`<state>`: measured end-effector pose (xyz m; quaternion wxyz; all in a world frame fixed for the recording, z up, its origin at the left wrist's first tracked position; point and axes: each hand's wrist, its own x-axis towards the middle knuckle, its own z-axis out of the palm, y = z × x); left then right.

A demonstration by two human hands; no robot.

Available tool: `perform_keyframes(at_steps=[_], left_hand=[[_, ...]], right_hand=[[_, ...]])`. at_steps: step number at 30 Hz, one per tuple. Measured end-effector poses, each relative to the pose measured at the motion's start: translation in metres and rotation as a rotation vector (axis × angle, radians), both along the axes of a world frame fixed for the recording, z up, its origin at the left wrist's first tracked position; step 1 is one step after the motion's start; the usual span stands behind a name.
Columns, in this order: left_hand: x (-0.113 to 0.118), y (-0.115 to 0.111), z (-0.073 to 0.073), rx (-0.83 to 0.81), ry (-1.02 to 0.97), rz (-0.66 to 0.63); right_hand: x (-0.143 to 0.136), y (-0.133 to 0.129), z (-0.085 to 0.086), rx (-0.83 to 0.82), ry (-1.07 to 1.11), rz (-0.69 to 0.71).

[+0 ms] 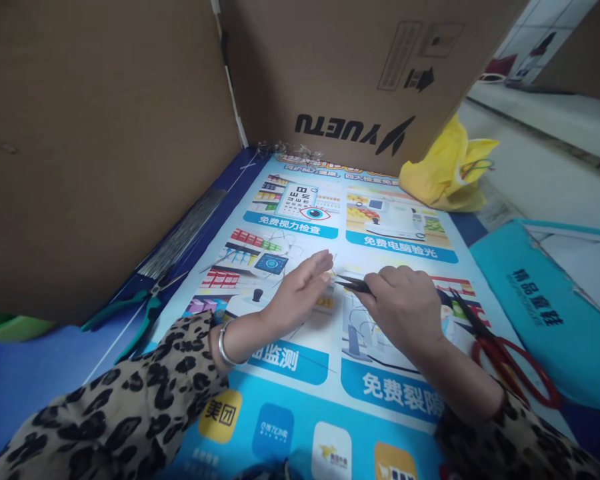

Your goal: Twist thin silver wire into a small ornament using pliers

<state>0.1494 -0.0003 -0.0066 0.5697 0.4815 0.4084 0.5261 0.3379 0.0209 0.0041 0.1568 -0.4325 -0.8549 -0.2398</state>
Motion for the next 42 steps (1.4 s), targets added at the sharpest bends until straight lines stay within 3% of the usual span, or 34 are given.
perform_keyframes(at_steps=[7, 12, 17, 23, 29, 42], left_hand=[[-0.0005, -0.0022, -0.003, 0.067, 0.146, -0.041], [0.0005, -0.0021, -0.0039, 0.059, 0.136, -0.05], [0.001, -0.002, -0.0038, 0.002, 0.024, -0.077], [-0.0042, 0.0019, 0.001, -0.173, -0.272, -0.186], [-0.0044, 0.0048, 0.0032, -0.374, -0.293, -0.08], [-0.0034, 0.0061, 0.0027, -0.405, -0.218, -0.042]], right_hand=[[0.0023, 0.001, -0.0009, 0.051, -0.042, -0.006], [0.0027, -0.0005, -0.0003, 0.077, -0.062, 0.024], [0.0016, -0.0008, 0.0015, 0.084, -0.074, 0.033], [0.0022, 0.001, 0.0002, 0.128, -0.1, 0.052], [-0.0008, 0.0005, -0.004, 0.168, -0.141, 0.117], [-0.0025, -0.0027, -0.0048, 0.206, -0.166, 0.182]])
